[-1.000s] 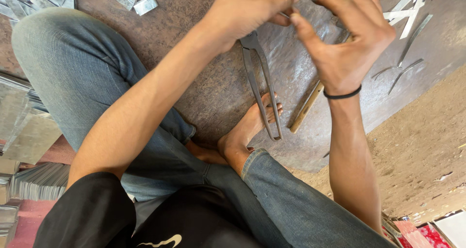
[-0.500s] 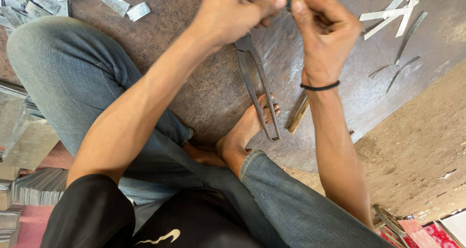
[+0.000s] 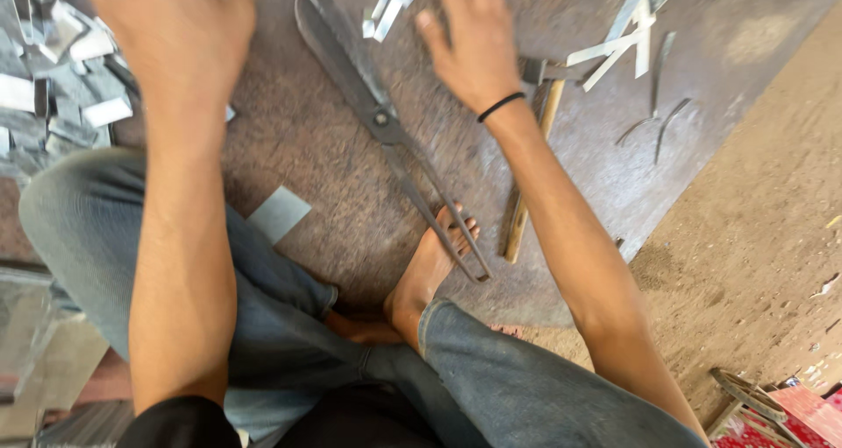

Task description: The person sits on the ground and cuts small galvanized metal strips with large hand shears, then bends and folds the cut pieces by hand and taps them flat with a hammer, placing finished pieces on the work table.

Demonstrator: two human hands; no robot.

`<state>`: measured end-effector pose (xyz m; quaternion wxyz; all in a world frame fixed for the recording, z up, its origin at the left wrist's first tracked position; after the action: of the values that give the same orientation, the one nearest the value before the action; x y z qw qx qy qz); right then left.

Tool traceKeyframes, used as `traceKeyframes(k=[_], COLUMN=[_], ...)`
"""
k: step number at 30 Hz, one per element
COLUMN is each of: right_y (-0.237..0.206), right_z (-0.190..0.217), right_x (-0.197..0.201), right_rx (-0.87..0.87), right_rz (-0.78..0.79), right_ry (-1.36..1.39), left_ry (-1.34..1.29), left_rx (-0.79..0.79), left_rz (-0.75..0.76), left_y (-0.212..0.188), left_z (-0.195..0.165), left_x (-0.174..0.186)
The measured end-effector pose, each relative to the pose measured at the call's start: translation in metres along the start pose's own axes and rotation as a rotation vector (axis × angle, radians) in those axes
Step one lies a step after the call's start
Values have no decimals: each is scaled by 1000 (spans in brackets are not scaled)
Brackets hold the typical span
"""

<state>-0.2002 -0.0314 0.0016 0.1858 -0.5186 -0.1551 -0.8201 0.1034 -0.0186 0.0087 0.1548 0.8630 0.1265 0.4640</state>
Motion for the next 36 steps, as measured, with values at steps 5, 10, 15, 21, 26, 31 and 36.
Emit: traceKeyframes(k=[5, 10, 15, 21, 26, 31, 36], right_y=[16, 28, 33, 29, -28, -72, -90], right_z=[-15, -94, -151, -192, -130, -10, 38], right_x=[15, 41, 20, 16, 28, -3, -12], right_rx=[88, -163, -281, -695, -890, -902, -871], right_rz=[-14, -314, -381, -349, -458, -221, -221], right_ry=[80, -82, -60, 205, 942, 1444, 1439], left_ry=[-156, -92, -157, -633, -747, -1283, -1408], left_rx=[99, 47, -73, 125, 450, 710, 725], left_rz=[262, 317, 522, 794, 643, 691, 601], left_y=[22, 24, 17, 16, 23, 2, -19], left_z=[-47, -84, -121, -132, -112, -113, -109], left_x=[-21, -53, -85, -97, -94, -97, -89])
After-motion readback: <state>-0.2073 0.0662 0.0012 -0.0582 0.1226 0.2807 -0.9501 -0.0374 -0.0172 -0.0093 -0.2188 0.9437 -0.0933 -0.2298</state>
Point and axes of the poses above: each hand's wrist, its own y-axis towards the middle knuckle, its own x-axis out of the back of the hand, z = x × y, the point moved 5 cm from there along y, towards the middle knuckle, and after that the axes turned 7 degrees about x, right-handed, at the moved point
